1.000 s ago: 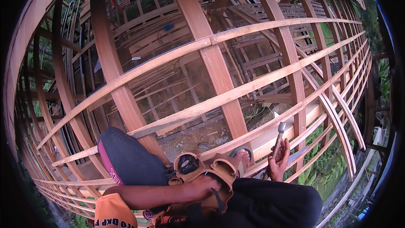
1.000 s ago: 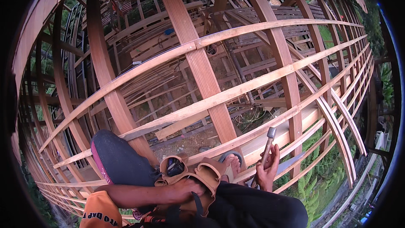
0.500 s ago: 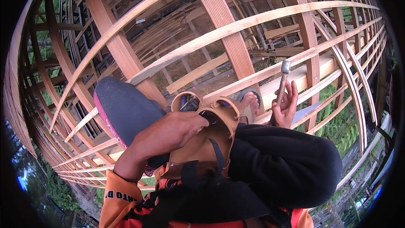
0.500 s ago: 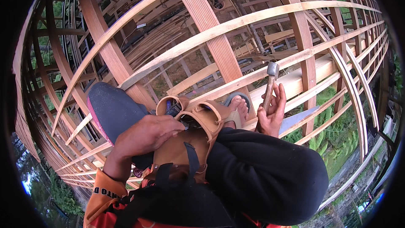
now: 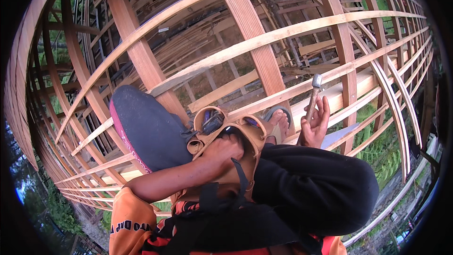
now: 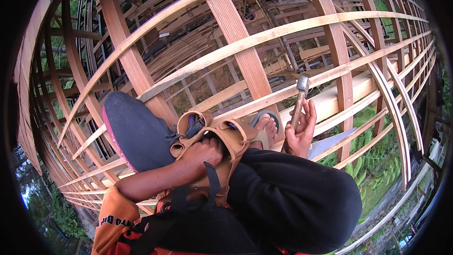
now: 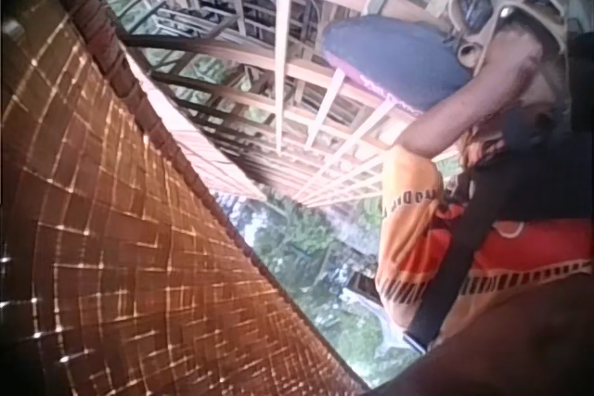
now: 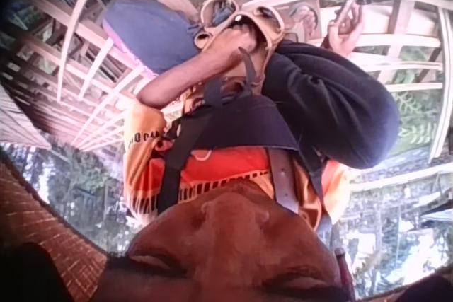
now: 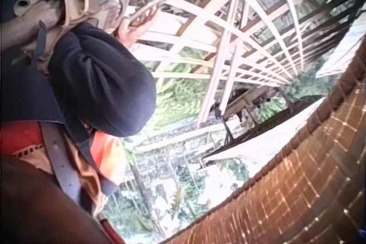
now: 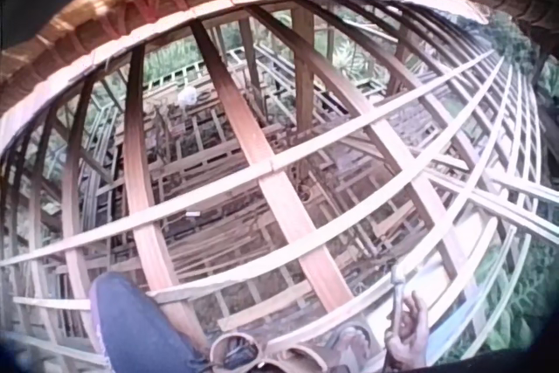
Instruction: The person measures and secures wooden battens on a roof structure using a measuring tape, a pencil to mark the wood, and a hammer to drive nails.
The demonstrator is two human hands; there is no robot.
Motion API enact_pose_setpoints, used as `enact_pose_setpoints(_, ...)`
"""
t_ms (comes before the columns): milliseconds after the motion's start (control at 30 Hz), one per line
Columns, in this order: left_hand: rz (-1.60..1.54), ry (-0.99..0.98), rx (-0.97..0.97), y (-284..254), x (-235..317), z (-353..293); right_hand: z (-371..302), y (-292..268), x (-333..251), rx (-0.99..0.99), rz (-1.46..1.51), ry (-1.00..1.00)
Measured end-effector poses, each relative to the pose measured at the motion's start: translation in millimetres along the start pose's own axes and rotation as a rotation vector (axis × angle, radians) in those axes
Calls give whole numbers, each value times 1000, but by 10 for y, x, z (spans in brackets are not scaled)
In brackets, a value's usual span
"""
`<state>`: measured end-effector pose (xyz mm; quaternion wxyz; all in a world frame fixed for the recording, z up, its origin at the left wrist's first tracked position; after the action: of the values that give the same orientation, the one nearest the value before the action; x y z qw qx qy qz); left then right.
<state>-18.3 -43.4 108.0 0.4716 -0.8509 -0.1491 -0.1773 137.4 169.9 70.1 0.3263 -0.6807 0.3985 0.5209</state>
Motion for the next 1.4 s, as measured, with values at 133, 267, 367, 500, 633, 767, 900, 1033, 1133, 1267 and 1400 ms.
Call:
enact_pose_setpoints(133,99,103,-61,503,-65,349,-36,-3,27,-3,13,45)
enact_pose_setpoints(267,97,168,-112,547,-83,402,-27,-27,64,-20,-7,31)
enact_pose_setpoints(367,-12,111,-195,378,-107,331,-29,-105,140,-33,13,-8)
enact_pose_setpoints(500,-94,93,-182,252,-170,158,-12,-86,188,-87,-37,-41)
enact_pose_setpoints(633,-103,138,-68,-23,-81,5,-13,-94,119,-68,-41,-26)
enact_pose_setpoints(767,-96,133,-160,40,-66,-77,-16,-65,64,-69,-35,0)
enact_pose_setpoints(900,2,190,-14,71,-14,-190,-8,-10,31,-82,-49,21)
enact_pose_setpoints(1033,-81,231,77,-165,-41,-293,29,43,-60,-126,-92,-29)
enact_pose_setpoints(1133,-518,373,189,-674,-42,-355,85,90,-13,-131,285,324)
enact_pose_setpoints(1267,-943,29,513,-1045,-607,-159,261,28,-97,-219,282,401)
enact_pose_setpoints(1400,-1479,37,655,-1024,-1277,205,468,18,-430,-190,229,98)
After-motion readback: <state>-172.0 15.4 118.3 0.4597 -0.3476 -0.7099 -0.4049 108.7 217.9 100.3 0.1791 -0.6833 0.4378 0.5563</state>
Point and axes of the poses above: each hand's wrist, its own z-axis towards the middle knuckle, its own y-axis out of the palm, x = y × z, the point moved 6 cm from there along z, towards the middle knuckle, and after that the axes turned 8 degrees about y, right-handed, at the moved point
